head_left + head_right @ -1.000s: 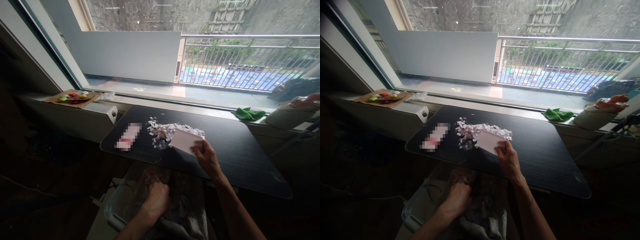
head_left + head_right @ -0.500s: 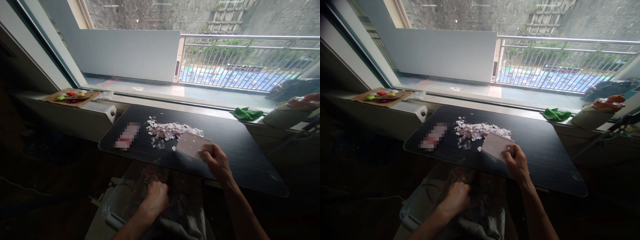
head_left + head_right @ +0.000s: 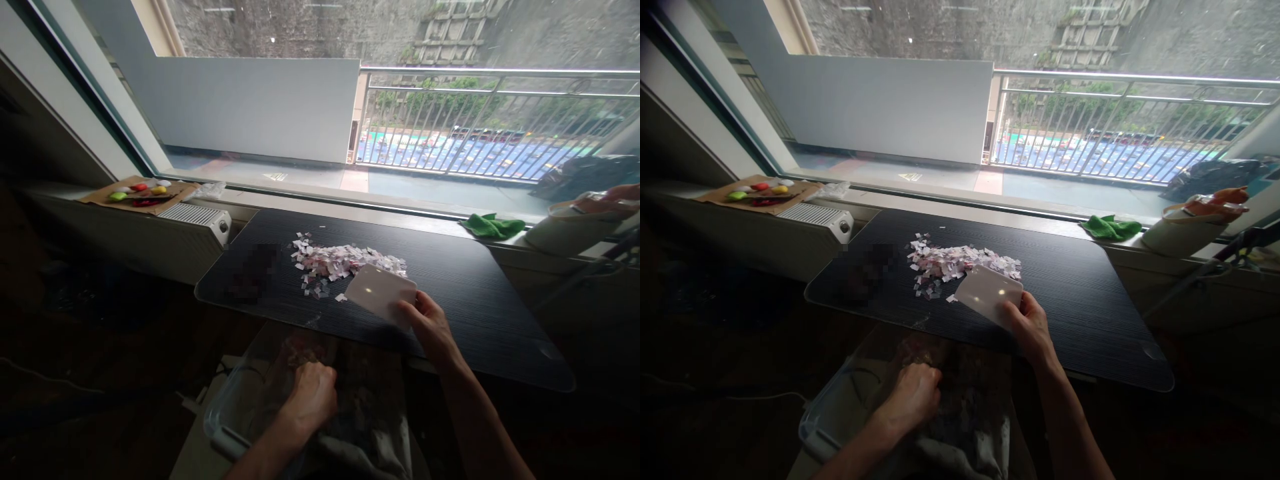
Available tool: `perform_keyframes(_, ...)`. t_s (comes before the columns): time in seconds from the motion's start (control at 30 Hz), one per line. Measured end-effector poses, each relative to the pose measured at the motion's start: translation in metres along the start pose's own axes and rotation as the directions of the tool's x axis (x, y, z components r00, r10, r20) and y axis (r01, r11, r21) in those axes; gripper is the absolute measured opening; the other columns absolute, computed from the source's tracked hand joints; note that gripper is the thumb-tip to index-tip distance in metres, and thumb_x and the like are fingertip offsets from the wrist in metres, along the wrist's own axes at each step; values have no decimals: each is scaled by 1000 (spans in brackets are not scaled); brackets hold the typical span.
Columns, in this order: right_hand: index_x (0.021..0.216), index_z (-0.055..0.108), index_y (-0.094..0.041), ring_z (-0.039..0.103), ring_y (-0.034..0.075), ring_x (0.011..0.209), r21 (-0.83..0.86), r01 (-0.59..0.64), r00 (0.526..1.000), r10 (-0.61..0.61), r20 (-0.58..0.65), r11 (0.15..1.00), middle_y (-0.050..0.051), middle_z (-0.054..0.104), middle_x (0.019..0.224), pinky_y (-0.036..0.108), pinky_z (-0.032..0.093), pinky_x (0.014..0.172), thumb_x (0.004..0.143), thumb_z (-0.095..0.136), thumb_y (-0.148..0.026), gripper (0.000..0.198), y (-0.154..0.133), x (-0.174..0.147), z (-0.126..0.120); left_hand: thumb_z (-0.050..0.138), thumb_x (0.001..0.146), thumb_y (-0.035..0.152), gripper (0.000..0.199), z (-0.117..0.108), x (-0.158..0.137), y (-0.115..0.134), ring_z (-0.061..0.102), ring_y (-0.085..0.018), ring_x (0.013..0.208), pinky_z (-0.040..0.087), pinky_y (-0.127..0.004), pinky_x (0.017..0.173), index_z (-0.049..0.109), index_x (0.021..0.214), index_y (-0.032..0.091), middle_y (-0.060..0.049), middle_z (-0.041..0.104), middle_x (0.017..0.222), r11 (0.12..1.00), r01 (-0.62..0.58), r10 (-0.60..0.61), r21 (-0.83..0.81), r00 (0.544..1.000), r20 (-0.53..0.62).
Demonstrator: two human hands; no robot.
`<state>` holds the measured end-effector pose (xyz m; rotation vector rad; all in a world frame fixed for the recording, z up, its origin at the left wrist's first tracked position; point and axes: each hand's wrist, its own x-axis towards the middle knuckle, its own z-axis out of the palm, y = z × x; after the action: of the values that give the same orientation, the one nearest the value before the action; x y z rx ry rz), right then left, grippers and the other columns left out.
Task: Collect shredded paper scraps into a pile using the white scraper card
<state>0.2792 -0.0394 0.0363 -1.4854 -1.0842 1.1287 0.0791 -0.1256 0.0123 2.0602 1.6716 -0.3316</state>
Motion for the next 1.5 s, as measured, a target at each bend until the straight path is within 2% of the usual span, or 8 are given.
perform_keyframes(0.17, 91, 58, -16, 56, 15, 64, -151, 94, 993, -104, -60, 984, 3, 63, 77, 26, 45, 56, 66, 57, -33, 30, 2, 1, 5, 42, 67, 10, 33, -2, 1, 0, 64, -29, 84, 49, -39, 73, 70, 84, 12, -16, 68, 84, 1000, -3, 4, -23, 1000, 20)
perform_keyframes(0.5, 91, 58, -19, 52, 15, 61, -444, 298, 953, -287, 94, 845, 0, 59, 68, 25, 40, 55, 71, 46, -31, 27, -16, 16, 71, 48, 67, 16, 30, 0, 2, -3, 63, -30, 83, 48, -38, 74, 70, 86, 12, -17, 68, 84, 994, 2, 4, -111, 998, 60)
perform_keyframes(0.67, 115, 51, -14, 60, 21, 78, -497, 147, 989, -120, 85, 855, 9, 65, 88, 31, 45, 67, 71, 45, -34, 48, -8, 29, 47, 44, 67, 12, 31, 10, 1, -9, 64, -28, 81, 49, -36, 72, 70, 83, 12, -17, 68, 81, 993, -3, -1, -121, 1000, -31)
perform_keyframes(0.9, 112, 53, -20, 61, 19, 79, -654, 249, 960, -272, 68, 714, 7, 64, 99, 30, 47, 69, 75, 44, -34, 40, -9, -11, -3, 46, 68, 12, 29, 2, 0, -4, 63, -28, 85, 48, -35, 74, 69, 84, 12, -16, 68, 85, 996, -20, 18, -82, 999, -28)
perform_keyframes(1.07, 93, 62, -19, 58, 14, 63, -531, 270, 915, -43, 400, 803, 2, 65, 71, 24, 44, 60, 78, 42, -31, 28, 25, -63, -14, 46, 70, 17, 27, 5, -9, -3, 63, -25, 85, 48, -34, 76, 68, 85, 15, -13, 68, 84, 1000, -18, 17, -26, 998, -62)
perform_keyframes(1.3, 69, 57, -15, 51, 13, 45, -294, -25, 850, 175, 497, 955, 0, 57, 51, 22, 35, 41, 79, 43, -43, 33, 53, -62, 55, 40, 74, 14, 31, 16, -29, 5, 60, -24, 89, 46, -35, 78, 65, 92, 13, -15, 65, 92, 1000, -25, 27, 19, 995, -98)
perform_keyframes(1.43, 46, 51, -18, 51, 13, 47, -324, 69, 874, 99, 476, 944, -3, 44, 37, 23, 37, 45, 72, 61, -34, 32, 60, -46, 96, 38, 74, 13, 35, 21, -39, 2, 58, -27, 94, 44, -38, 82, 62, 99, 13, -14, 63, 99, 999, 31, -30, 8, 995, -94)
perform_keyframes(1.5, 54, 55, -16, 53, 11, 53, -269, 129, 862, 26, 506, 955, -3, 52, 49, 23, 42, 52, 75, 61, -30, 26, 64, -43, 107, 41, 72, 15, 37, 17, -46, -5, 57, -25, 96, 43, -36, 83, 60, 103, 16, -12, 62, 101, 998, -2, -2, -60, 997, -72)
